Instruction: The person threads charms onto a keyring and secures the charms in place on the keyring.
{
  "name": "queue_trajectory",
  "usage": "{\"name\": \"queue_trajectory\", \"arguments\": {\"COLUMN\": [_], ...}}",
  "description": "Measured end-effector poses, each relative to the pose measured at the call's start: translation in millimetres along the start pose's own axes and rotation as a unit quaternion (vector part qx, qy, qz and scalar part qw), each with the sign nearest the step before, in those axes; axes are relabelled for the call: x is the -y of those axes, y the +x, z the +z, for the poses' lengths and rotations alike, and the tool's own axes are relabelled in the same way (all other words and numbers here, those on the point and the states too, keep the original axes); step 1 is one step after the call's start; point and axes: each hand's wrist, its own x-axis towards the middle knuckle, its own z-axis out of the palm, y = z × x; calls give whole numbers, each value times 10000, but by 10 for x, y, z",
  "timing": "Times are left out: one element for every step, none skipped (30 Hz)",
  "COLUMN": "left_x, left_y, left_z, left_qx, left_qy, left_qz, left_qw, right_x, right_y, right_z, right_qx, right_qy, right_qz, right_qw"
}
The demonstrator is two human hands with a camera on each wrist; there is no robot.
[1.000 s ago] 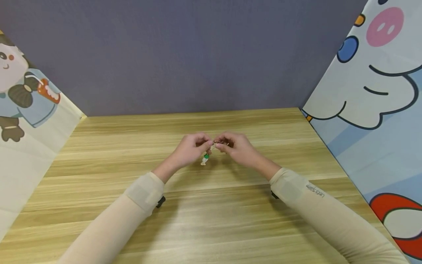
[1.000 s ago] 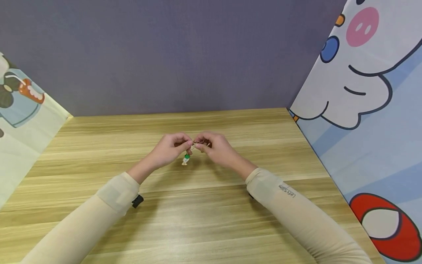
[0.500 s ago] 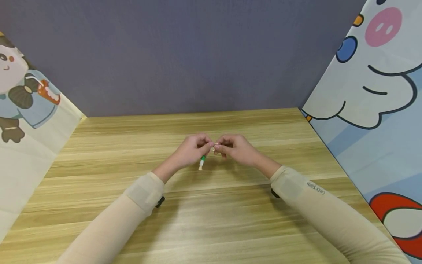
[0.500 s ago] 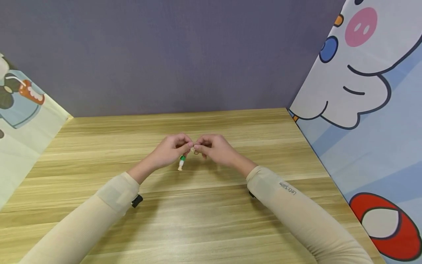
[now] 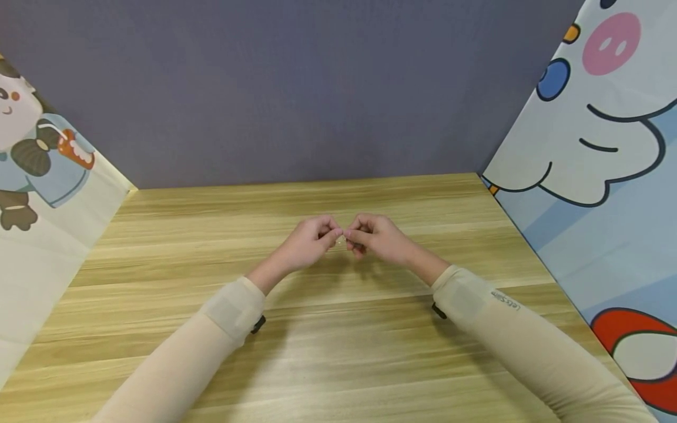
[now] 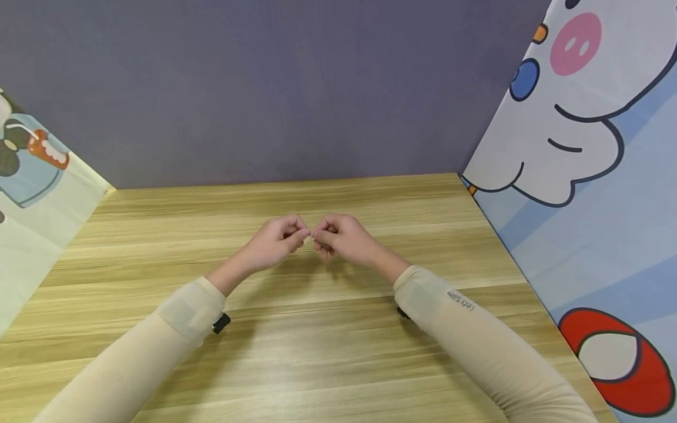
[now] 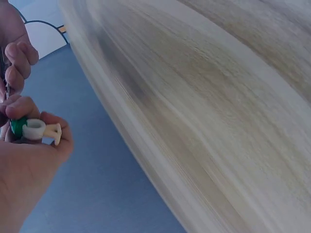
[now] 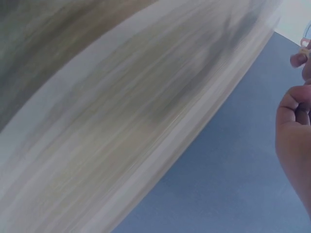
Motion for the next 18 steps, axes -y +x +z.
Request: {"name": "queue_trajectory", "arguments": {"left_x": [-5,-11,-18,-28,-35,-40,-39,-37,-34,-33,-32,-31,-30,-33,-36,-40,-41,-37], "left_y": [1,0,-1,-3,-7,-9,-8,-7,-5,-5,-5,-3,-3,-5,-8,-11,-13,-11], "left_z": [4,8,11,15,19,24,28,33,38,43,47,51,55,58,60,60,60,59], "left_qx": [-43,-82,-131,-180,-221,-264,-312,-363,-417,-464,-512,-563,-601,-645,-677,-700,-719,-730], "left_qy": [13,7,13,13,-1,-19,-31,-38,-40,-53,-63,-62,-70,-74,-85,-101,-112,-115], "left_qz": [15,4,-2,-7,-19,-27,-21,-14,12,33,41,56,56,48,33,2,-21,-36], "left_qw": [10000,10000,9999,9998,9998,9996,9995,9993,9991,9989,9987,9984,9981,9979,9977,9975,9973,9973], "right_x": [1,2,8,10,14,18,20,23,25,26,27,29,30,30,31,31,33,32], "right_y": [3,5,5,7,8,9,11,11,13,13,14,13,12,11,10,9,9,9], "right_z": [4,10,17,25,32,40,48,56,63,68,73,78,82,84,86,88,91,93], "right_qx": [-27,-61,-103,-149,-199,-247,-295,-346,-389,-429,-468,-491,-511,-520,-525,-528,-528,-527], "right_qy": [42,82,138,182,226,274,328,371,408,420,454,490,514,533,553,565,610,637], "right_qz": [-10,-24,-31,-45,-59,-71,-88,-106,-123,-137,-153,-165,-176,-185,-194,-200,-208,-213], "right_qw": [10000,9999,9998,9997,9995,9993,9990,9987,9983,9981,9978,9975,9972,9971,9969,9968,9965,9963]}}
